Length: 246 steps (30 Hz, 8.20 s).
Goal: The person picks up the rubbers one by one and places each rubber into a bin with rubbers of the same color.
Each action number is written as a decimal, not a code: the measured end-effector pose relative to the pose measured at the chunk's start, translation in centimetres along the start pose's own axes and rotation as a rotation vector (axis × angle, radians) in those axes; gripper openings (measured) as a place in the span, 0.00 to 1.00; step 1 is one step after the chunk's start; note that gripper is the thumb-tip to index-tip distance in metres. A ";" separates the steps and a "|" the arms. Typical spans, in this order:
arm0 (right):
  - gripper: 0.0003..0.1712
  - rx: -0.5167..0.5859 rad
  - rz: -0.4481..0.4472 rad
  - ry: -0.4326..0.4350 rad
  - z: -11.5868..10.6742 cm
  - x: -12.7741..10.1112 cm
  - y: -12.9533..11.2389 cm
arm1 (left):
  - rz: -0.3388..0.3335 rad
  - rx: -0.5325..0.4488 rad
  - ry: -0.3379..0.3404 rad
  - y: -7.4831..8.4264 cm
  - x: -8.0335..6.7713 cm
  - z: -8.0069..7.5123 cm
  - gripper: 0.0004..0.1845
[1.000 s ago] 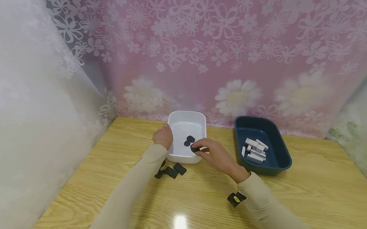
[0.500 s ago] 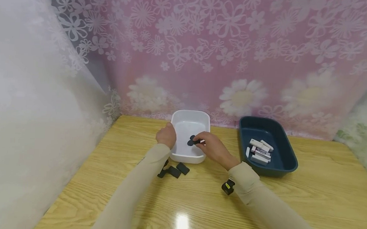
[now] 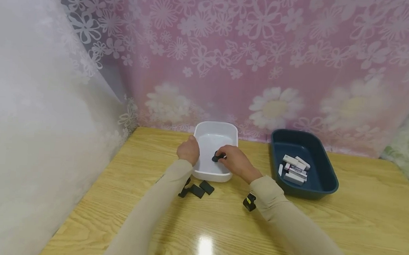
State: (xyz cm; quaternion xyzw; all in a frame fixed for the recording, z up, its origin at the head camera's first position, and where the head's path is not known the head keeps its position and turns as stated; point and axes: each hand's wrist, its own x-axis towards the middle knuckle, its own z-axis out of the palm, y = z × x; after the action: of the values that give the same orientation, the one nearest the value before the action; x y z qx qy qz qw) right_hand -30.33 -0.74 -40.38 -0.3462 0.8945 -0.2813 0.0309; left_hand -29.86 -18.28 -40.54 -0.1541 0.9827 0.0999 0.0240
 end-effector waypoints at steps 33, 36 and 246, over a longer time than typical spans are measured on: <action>0.14 0.264 -0.018 0.031 -0.4 -0.4 0.5 | 0.001 -0.006 -0.009 -0.2 0.3 0.4 0.14; 0.14 0.269 -0.007 0.095 -0.6 -0.7 0.7 | 0.003 -0.005 -0.015 -0.2 0.3 0.4 0.14; 0.40 0.082 0.703 0.201 0.2 2.4 2.2 | 0.405 -0.105 -0.038 -7.3 -7.7 0.4 0.10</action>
State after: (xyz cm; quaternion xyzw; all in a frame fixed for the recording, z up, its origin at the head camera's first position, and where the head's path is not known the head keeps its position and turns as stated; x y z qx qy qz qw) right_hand -33.39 -1.08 -41.36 0.0132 0.9453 -0.3217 0.0517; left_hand -20.29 -22.69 -41.67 0.0476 0.9864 0.1567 0.0138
